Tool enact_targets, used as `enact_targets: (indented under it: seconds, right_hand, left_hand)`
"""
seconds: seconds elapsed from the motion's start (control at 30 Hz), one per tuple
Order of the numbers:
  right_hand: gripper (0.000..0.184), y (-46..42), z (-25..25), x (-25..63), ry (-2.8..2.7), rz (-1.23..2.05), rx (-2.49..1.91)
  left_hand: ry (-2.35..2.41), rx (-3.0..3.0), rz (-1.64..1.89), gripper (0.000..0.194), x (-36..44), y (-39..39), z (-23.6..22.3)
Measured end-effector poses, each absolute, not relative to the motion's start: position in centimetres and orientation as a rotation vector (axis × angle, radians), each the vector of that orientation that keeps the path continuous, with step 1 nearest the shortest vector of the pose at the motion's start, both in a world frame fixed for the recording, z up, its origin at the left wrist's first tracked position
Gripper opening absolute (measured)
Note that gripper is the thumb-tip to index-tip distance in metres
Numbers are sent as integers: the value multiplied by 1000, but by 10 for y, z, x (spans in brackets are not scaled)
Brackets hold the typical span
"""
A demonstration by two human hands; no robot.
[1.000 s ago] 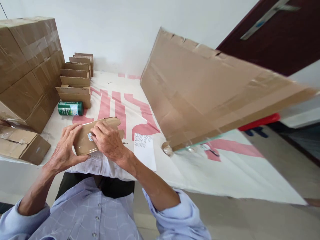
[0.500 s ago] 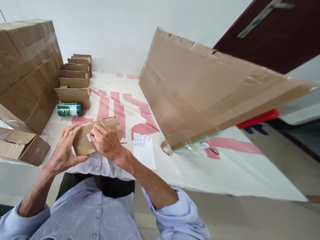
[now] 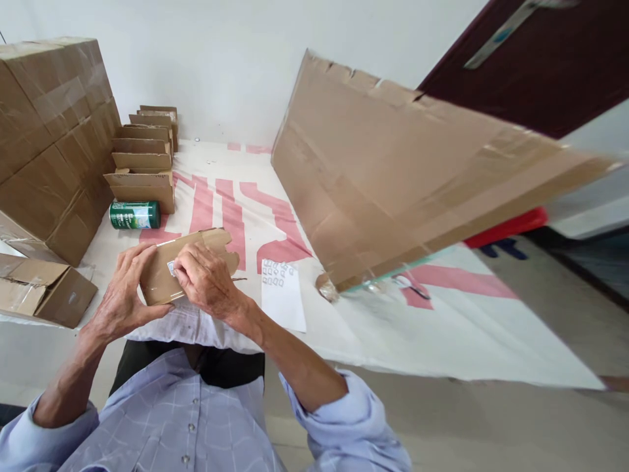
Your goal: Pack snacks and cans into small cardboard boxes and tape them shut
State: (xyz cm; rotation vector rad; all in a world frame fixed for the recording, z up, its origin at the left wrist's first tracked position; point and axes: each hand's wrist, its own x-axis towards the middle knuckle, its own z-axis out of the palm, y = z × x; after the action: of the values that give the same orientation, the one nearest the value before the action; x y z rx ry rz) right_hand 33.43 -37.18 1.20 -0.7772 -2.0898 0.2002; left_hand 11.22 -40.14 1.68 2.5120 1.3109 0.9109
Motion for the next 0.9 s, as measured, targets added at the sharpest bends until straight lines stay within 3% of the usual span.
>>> enact_targets:
  seconds: [0.27, 0.57, 0.9]
  right_hand:
    - [14, -384, 10, 382, -1610, 443, -933]
    - [19, -377, -95, 553, -1269, 375, -1690]
    - [8, -347, -159, 572, -1290, 441, -1966]
  left_hand:
    - [1307, 2590, 933, 103, 103, -394, 17]
    - [1378, 2631, 1013, 91, 91, -380, 18]
    - [1397, 2652, 1043, 103, 104, -373, 21]
